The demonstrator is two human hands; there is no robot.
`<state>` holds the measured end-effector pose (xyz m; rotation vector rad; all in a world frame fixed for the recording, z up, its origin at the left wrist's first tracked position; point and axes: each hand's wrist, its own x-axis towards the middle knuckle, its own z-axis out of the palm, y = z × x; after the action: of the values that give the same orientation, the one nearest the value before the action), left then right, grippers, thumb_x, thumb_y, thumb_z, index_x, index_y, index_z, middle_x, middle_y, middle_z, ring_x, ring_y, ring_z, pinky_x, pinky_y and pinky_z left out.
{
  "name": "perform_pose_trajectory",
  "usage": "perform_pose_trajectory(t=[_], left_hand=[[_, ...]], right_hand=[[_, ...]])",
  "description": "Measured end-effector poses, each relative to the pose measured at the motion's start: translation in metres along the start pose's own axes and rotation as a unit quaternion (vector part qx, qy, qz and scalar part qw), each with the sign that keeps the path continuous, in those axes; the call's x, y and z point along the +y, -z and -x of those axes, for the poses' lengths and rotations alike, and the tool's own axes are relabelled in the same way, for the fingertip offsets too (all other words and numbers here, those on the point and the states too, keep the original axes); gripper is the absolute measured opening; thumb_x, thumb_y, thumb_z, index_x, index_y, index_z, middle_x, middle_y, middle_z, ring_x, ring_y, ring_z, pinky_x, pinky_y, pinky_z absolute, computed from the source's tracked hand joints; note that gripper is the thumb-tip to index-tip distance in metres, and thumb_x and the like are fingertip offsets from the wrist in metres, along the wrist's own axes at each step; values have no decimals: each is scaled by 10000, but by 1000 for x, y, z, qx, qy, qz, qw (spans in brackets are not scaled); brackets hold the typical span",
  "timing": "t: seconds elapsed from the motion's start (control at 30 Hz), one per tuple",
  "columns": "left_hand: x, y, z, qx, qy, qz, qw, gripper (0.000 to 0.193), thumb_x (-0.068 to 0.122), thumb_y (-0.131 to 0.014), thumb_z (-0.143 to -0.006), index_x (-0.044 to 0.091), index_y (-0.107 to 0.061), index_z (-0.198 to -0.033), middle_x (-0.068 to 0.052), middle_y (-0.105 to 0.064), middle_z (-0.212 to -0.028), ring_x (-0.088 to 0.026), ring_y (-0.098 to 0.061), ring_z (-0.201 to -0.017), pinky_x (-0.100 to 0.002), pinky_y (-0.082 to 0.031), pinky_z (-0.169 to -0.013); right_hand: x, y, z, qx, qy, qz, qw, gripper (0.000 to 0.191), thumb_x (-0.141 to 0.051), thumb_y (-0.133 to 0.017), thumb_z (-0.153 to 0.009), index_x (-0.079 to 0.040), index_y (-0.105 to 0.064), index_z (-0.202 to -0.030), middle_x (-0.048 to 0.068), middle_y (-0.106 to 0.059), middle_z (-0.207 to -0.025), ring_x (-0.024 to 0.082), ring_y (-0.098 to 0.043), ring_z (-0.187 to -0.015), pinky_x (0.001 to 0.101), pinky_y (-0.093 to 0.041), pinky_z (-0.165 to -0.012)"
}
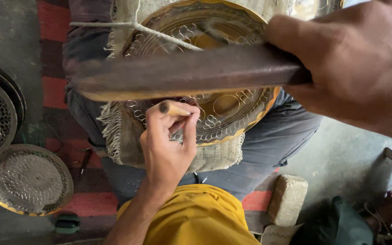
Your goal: The person sits cross-legged and uses a hammer and a small metal punch to emboss a decorative pattern into a brass plate. They repeatedly strike the punch along the plate's surface to create raised designs.
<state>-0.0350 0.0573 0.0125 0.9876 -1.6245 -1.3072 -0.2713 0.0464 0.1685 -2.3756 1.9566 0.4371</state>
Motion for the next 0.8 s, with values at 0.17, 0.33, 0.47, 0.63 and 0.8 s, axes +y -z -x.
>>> perform_pose_trajectory(t=[0.17, 0.33, 0.47, 0.63, 0.8], left_hand=[[-1, -4, 2, 13, -3, 21, 1000, 280, -101, -690, -992, -28, -467, -1145, -140, -721, -1095, -180, -759, -1029, -268, -660, -888], [-1, -4, 3, 14, 21, 42, 999, 297, -105, -671, -989, -46, -444, -1170, -148, -719, -1086, -186, -754, -1020, -280, -654, -897], [-1, -5, 4, 12, 19, 35, 999, 296, -100, -671, -993, -47, -446, -1179, -150, -723, -1090, -188, -759, -1022, -280, -660, -899], [-2, -5, 3, 16, 3, -19, 1000, 289, -81, -717, -959, -49, -502, -1151, -162, -741, -1076, -190, -768, -995, -283, -651, -868], [-1, -4, 1, 8, 22, 22, 999, 218, -65, -702, -981, -33, -527, -1108, -135, -754, -1064, -172, -771, -995, -271, -650, -877]], right_hand=[[-7, 15, -12, -19, 17, -25, 999, 299, -172, -815, -773, -138, -676, -1035, 30, -704, -725, 234, -701, -625, 393, -529, -569], [-12, 31, -21, 39, 75, -36, 996, 293, -229, -822, -816, -81, -672, -1020, 87, -673, -747, 241, -688, -651, 395, -512, -573], [-17, 31, -24, 103, 92, -110, 984, 246, -118, -807, -857, -19, -675, -1041, 153, -682, -825, 285, -656, -635, 426, -490, -569], [-18, 30, -23, -33, 43, 11, 998, 265, -291, -806, -837, -193, -680, -1049, 14, -684, -734, 232, -687, -652, 389, -503, -578], [-16, 27, -25, -21, 58, 11, 998, 334, -203, -799, -803, -181, -679, -1115, 22, -693, -756, 234, -694, -653, 384, -515, -576]])
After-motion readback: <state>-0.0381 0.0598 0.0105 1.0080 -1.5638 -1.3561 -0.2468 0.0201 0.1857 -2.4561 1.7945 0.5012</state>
